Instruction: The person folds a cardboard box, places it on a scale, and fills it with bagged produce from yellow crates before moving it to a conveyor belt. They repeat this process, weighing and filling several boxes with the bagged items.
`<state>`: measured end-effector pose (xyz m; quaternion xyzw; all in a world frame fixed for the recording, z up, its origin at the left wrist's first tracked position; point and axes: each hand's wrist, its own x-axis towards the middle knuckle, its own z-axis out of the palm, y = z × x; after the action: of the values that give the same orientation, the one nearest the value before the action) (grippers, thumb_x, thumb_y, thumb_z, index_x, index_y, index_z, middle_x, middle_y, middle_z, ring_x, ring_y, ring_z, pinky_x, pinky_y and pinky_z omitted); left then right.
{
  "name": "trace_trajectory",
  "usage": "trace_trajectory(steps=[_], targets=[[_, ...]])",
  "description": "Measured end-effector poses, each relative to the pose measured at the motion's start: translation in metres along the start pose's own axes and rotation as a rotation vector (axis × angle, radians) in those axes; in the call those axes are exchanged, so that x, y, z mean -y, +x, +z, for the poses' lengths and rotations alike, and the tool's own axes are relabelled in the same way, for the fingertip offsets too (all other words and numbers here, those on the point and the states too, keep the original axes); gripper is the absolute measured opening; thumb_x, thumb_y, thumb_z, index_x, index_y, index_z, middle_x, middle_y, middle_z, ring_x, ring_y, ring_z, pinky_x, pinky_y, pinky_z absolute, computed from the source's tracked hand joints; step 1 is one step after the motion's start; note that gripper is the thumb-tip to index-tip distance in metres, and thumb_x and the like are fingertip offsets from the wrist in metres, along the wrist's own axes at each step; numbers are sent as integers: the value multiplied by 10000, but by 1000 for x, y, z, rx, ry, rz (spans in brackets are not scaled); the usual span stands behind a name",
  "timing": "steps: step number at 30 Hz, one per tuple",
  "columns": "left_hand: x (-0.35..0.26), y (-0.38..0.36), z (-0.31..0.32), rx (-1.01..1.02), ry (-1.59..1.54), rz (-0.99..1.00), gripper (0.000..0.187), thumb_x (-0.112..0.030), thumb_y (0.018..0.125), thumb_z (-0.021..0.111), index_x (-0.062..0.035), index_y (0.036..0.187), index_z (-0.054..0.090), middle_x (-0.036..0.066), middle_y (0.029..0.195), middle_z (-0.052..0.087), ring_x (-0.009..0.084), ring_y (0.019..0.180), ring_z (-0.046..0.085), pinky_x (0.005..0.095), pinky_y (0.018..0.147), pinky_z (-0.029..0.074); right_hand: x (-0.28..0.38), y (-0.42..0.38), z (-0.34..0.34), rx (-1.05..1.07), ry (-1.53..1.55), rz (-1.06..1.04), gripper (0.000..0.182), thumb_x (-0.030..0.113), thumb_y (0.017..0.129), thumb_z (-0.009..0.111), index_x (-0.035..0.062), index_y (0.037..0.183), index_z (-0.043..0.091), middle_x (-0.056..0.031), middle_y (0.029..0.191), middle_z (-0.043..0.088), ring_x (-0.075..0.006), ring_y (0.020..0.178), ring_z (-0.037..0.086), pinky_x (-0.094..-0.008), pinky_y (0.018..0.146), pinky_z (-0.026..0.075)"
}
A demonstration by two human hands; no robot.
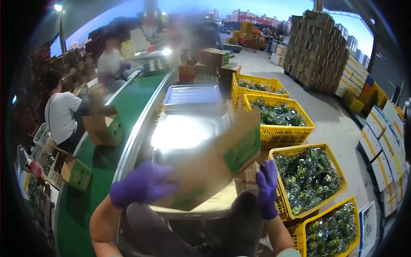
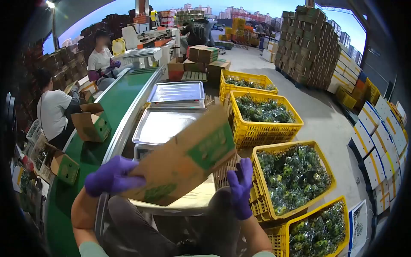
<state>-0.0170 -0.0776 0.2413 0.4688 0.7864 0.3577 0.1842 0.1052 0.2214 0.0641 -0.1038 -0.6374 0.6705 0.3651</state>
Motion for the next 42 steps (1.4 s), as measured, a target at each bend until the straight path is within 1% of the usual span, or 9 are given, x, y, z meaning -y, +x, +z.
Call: trace_trajectory(steps=[6, 12, 15, 22, 25, 28, 31, 37, 42], targets=[[0, -24, 61, 200, 582, -27, 406, -311, 831, 634, -68, 1151, 576, 165, 756, 651, 357, 638, 638, 425, 579, 511, 40, -9, 31, -5, 51, -147, 894, 351, 874, 618, 12, 1496, 73, -219, 1520, 187, -355, 1389, 247, -458, 1118, 211], [19, -11, 44, 537, -185, -118, 702, -463, 961, 479, 28, 1432, 308, 245, 1394, 425, 316, 1280, 433, 361, 1040, 353, 48, -4, 40, 47, -100, -48, 1036, 316, 765, 701, 59, 1509, 28, -244, 1507, 194, -412, 1367, 271, -465, 1105, 247], [39, -7, 38, 554, -147, -115, 691, -441, 967, 480, 18, 1447, 290, 231, 1406, 418, 312, 1287, 422, 357, 1054, 345, 58, 2, 34, 175, -120, -16, 1068, 247, 738, 734, 70, 1512, 20, -239, 1510, 192, -395, 1366, 287, -464, 1108, 262], [30, -38, 13, -34, -96, 29, 620, -297, 918, 549, 36, 1398, 339, 239, 1266, 540, 295, 1117, 568, 380, 929, 458, 95, 19, -4, 770, -85, 6, 1204, 80, 698, 789, 97, 1507, -102, -212, 1560, 81, -349, 1431, 180, -436, 1126, 242], [34, -47, 6, -158, -65, -107, 562, -154, 848, 577, 17, 1352, 397, 229, 1172, 584, 303, 999, 614, 367, 871, 485, 134, 21, 4, 732, -651, 0, 507, 171, 773, 747, 27, 1224, 564, -186, 1181, 594, -267, 1065, 624, -361, 858, 515], [13, -29, 18, -264, 206, -230, 514, -118, 812, 589, -11, 1301, 475, 217, 1224, 528, 342, 1152, 519, 419, 957, 425, 155, 28, 28, 891, -1232, -26, 296, 335, 825, 681, 41, 785, 673, -128, 743, 644, -286, 663, 661, -373, 610, 540], [31, -7, 27, -629, 853, 228, 531, -151, 759, 641, -65, 1271, 527, 218, 1294, 474, 421, 1214, 433, 518, 1013, 348, 129, 32, 52, 988, -1249, -481, 391, 429, 834, 623, 71, 683, 668, -120, 633, 619, -346, 551, 608, -392, 535, 512], [48, 39, 77, -558, 998, 396, 631, -390, 798, 616, -185, 1373, 457, 216, 1404, 391, 406, 1312, 335, 647, 1064, 171, 74, 22, 111, 1264, -1078, -744, 380, 441, 823, 608, 74, 777, 695, -114, 716, 658, -337, 629, 631, -433, 606, 515], [37, 44, 73, -397, 978, 351, 762, -436, 759, 622, -207, 1440, 367, 218, 1437, 329, 375, 1276, 371, 598, 1037, 265, 122, 51, 92, 1527, -1051, -181, 609, 570, 949, 391, 43, 757, 627, -208, 728, 601, -384, 734, 607, -459, 666, 480]])
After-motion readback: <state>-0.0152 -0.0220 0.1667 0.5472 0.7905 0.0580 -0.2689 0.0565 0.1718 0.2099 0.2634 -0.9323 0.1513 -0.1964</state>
